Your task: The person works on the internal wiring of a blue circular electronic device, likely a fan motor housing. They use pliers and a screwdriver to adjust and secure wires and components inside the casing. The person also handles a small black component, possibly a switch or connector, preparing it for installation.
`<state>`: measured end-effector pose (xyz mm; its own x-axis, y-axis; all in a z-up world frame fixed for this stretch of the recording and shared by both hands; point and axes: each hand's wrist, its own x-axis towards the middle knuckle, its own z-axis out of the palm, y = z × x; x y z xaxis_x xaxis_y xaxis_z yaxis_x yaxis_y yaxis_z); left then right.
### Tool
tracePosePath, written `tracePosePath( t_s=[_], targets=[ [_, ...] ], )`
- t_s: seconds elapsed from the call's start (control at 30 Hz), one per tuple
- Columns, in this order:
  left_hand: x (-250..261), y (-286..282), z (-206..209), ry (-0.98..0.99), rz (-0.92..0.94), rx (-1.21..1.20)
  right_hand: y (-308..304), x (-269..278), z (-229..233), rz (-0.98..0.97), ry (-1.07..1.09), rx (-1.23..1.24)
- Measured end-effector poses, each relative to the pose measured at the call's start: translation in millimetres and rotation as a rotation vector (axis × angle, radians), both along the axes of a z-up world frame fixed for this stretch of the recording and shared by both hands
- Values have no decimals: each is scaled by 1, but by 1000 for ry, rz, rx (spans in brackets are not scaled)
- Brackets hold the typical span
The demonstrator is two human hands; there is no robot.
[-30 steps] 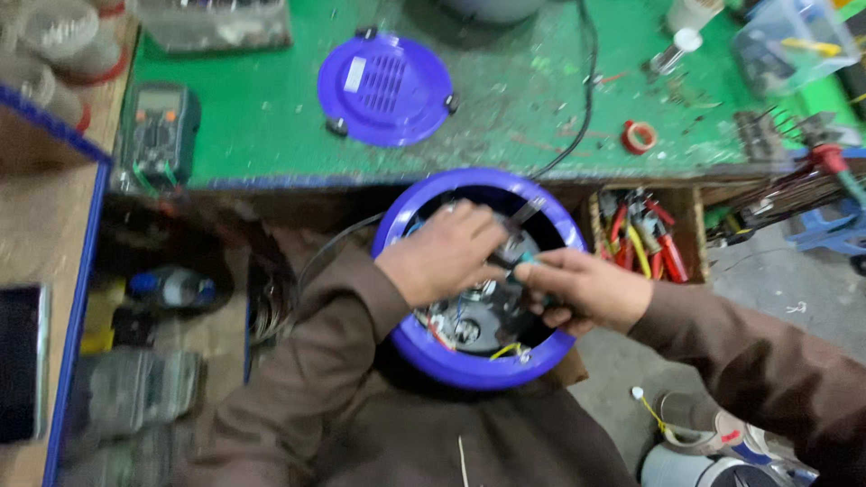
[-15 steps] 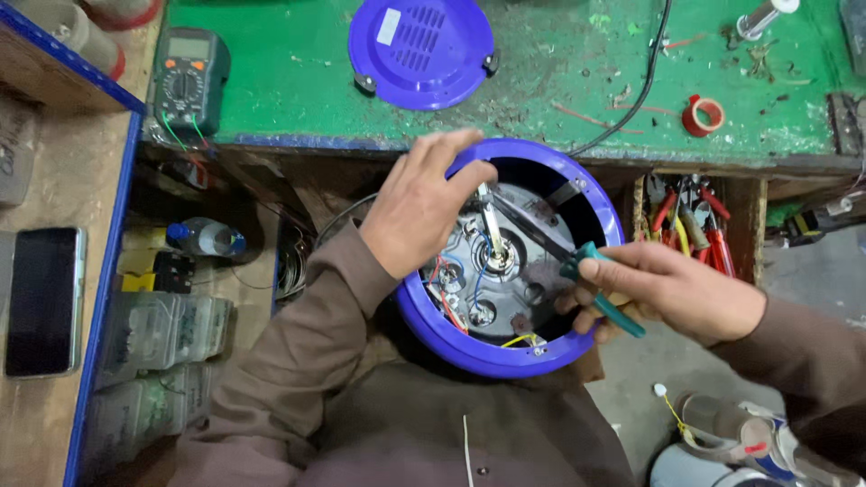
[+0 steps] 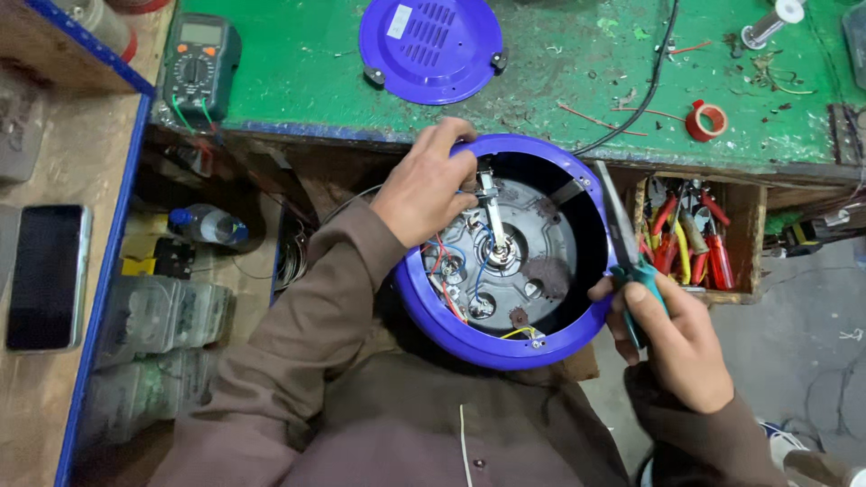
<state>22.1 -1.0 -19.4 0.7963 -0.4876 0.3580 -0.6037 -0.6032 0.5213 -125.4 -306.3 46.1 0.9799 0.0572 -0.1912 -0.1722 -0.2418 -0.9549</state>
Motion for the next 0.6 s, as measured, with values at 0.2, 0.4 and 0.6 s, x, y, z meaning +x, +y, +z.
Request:
tracePosePath(
  t_s=[0.2, 0.4, 0.6],
  targets=[
    [-7, -5, 9, -180, -11, 15, -2, -9, -6, -71, -24, 11],
    [-2, -8, 4, -173, 13, 88, 0, 9, 19, 53, 315, 174],
    [1, -5, 4, -198, -77, -70, 38, 35, 50, 19, 709, 127]
  ],
)
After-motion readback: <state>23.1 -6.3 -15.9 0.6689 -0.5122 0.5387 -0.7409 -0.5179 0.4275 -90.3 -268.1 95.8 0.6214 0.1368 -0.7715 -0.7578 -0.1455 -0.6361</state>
